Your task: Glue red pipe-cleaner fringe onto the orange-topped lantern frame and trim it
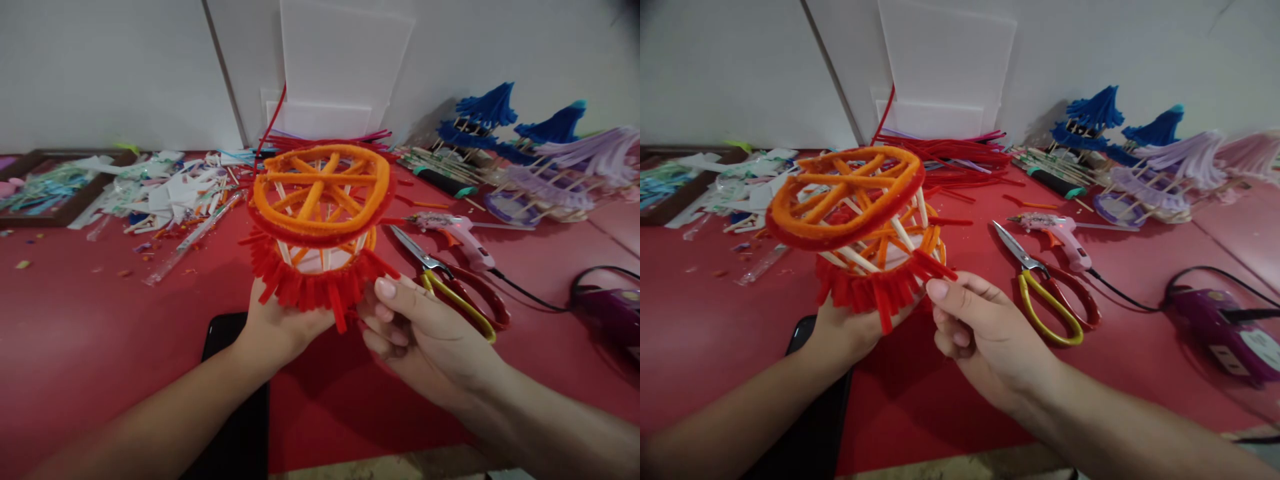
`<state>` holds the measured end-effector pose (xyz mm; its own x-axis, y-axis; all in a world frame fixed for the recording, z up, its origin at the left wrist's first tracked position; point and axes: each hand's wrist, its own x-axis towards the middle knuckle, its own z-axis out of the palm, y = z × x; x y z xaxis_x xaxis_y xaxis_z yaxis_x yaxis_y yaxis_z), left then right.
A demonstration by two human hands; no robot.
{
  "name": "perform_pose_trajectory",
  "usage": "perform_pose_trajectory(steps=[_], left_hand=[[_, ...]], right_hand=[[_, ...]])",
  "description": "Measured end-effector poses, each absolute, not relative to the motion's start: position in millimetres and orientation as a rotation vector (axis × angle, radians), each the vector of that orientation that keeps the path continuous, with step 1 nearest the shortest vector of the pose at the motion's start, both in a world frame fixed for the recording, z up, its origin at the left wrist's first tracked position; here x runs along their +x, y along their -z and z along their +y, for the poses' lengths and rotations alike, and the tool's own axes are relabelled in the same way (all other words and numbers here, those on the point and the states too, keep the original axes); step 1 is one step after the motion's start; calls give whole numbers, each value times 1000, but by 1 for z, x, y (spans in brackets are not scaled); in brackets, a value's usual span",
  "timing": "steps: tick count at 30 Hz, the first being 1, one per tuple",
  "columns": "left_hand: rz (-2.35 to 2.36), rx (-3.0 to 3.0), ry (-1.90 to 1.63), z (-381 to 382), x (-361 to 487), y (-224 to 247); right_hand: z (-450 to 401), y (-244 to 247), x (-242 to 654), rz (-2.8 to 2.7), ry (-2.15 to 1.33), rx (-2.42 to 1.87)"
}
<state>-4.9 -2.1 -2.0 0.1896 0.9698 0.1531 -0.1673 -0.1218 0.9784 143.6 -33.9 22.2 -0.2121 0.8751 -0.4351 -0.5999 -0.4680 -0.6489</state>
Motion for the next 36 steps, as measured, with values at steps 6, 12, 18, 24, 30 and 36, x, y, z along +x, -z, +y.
perform_pose_trajectory(steps=[6, 12, 18, 24, 30, 36], left_hand=[[778, 1232, -1171, -2, -4, 1], [783, 1165, -1194, -5, -5, 7], [755, 1142, -1179, -5, -5, 6], [816, 1102, -1221, -8, -5, 12], [899, 1148, -1151, -4, -6, 16], [869, 1122, -1173, -6, -5, 8]], right_hand=[[-34, -22, 142, -366, -1846, -967], [-36, -18, 141, -402, -1796, -936], [-39, -21, 141, -331, -1805, -987], [-40, -23, 142, -402, -1825, -981], [-39, -24, 143, -469, -1752, -975], [-40, -23, 143, -530, -1686, -943]])
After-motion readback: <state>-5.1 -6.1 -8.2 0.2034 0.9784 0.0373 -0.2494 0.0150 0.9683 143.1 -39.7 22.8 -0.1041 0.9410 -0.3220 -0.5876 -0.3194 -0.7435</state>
